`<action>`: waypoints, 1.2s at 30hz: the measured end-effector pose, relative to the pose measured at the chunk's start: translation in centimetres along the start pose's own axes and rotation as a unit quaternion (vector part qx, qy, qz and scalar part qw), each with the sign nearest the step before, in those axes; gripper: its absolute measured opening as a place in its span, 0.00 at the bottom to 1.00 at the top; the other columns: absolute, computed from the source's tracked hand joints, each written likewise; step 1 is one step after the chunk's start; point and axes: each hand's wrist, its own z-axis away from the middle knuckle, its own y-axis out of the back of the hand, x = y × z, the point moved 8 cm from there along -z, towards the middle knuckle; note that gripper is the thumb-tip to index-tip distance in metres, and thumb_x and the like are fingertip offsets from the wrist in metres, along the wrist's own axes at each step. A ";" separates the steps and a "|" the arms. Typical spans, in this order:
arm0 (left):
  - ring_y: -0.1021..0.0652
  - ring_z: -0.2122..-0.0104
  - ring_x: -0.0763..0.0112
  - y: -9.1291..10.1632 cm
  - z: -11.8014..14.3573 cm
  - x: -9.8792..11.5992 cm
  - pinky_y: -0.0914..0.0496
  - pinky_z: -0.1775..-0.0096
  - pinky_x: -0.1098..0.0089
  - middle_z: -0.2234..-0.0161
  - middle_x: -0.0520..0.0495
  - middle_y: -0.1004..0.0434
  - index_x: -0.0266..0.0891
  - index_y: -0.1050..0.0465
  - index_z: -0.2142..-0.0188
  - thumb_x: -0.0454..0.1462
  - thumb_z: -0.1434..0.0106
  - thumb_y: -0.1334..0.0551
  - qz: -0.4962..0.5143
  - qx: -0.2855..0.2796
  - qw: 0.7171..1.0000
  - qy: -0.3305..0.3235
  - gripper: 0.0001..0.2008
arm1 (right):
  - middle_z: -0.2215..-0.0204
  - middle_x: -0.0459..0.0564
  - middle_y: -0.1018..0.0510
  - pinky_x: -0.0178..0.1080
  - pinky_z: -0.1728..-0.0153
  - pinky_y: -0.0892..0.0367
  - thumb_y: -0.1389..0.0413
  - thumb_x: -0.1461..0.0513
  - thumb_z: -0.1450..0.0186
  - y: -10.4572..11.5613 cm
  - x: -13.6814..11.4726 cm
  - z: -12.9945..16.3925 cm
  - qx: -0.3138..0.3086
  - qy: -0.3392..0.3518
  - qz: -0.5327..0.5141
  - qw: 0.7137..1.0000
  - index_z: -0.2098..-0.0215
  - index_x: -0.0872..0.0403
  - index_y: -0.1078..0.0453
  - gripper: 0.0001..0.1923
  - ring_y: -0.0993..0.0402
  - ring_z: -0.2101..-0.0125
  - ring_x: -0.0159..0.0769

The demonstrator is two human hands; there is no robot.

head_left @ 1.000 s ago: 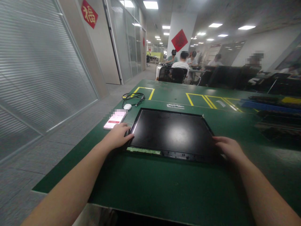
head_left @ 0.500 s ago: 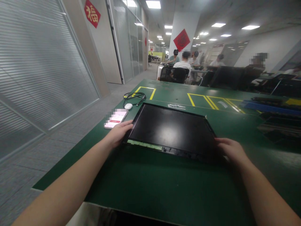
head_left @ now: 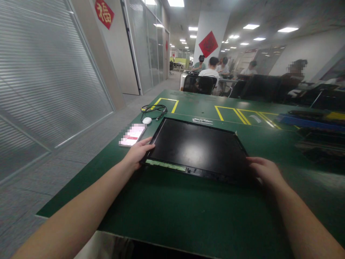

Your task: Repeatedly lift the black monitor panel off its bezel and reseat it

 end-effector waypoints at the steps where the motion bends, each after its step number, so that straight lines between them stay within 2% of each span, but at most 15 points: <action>1: 0.20 0.83 0.68 0.0 0.0 0.0 0.23 0.78 0.70 0.76 0.48 0.17 0.39 0.34 0.36 0.25 0.38 0.38 -0.001 -0.001 1.000 0.000 0.31 | 0.65 0.56 0.17 0.40 0.69 0.30 0.44 0.65 0.48 0.0 -0.1 0.1 0.001 -0.001 0.001 1.000 0.54 0.56 0.22 0.24 0.23 0.71 0.40; 9: 0.20 0.82 0.67 0.1 -0.1 -0.1 0.23 0.77 0.69 0.75 0.49 0.17 0.41 0.35 0.36 0.25 0.40 0.37 -0.012 0.002 1.000 0.002 0.33 | 0.65 0.56 0.17 0.41 0.69 0.29 0.44 0.65 0.48 0.0 0.0 0.1 -0.001 -0.010 -0.003 1.000 0.53 0.56 0.22 0.24 0.23 0.70 0.41; 19: 0.20 0.81 0.67 0.0 0.3 0.2 0.23 0.75 0.69 0.74 0.49 0.17 0.41 0.35 0.36 0.25 0.41 0.36 -0.053 0.008 0.999 -0.010 0.33 | 0.64 0.56 0.17 0.42 0.67 0.28 0.44 0.64 0.47 0.1 0.3 -0.3 -0.002 0.009 -0.005 1.000 0.54 0.55 0.21 0.23 0.21 0.68 0.43; 25: 0.21 0.82 0.67 0.0 0.4 0.2 0.24 0.76 0.69 0.75 0.51 0.19 0.39 0.36 0.36 0.26 0.40 0.37 -0.080 0.007 0.997 -0.012 0.32 | 0.64 0.56 0.17 0.41 0.67 0.28 0.44 0.64 0.47 0.0 0.5 -0.4 -0.003 0.003 -0.001 1.000 0.53 0.56 0.22 0.23 0.22 0.69 0.41; 32: 0.20 0.81 0.67 -0.3 0.5 0.1 0.24 0.74 0.68 0.70 0.48 0.17 0.40 0.37 0.37 0.28 0.39 0.38 -0.100 0.003 0.995 -0.008 0.30 | 0.67 0.54 0.17 0.39 0.69 0.29 0.44 0.66 0.49 0.2 -0.3 0.3 0.010 -0.003 0.007 1.000 0.56 0.55 0.21 0.22 0.23 0.70 0.39; 36: 0.20 0.80 0.68 -0.2 0.4 0.0 0.25 0.75 0.69 0.71 0.49 0.18 0.39 0.37 0.38 0.27 0.38 0.39 -0.108 0.003 0.994 -0.012 0.29 | 0.66 0.53 0.17 0.38 0.69 0.29 0.44 0.66 0.48 0.2 -0.4 0.1 0.012 0.013 0.005 1.000 0.57 0.55 0.20 0.21 0.23 0.70 0.38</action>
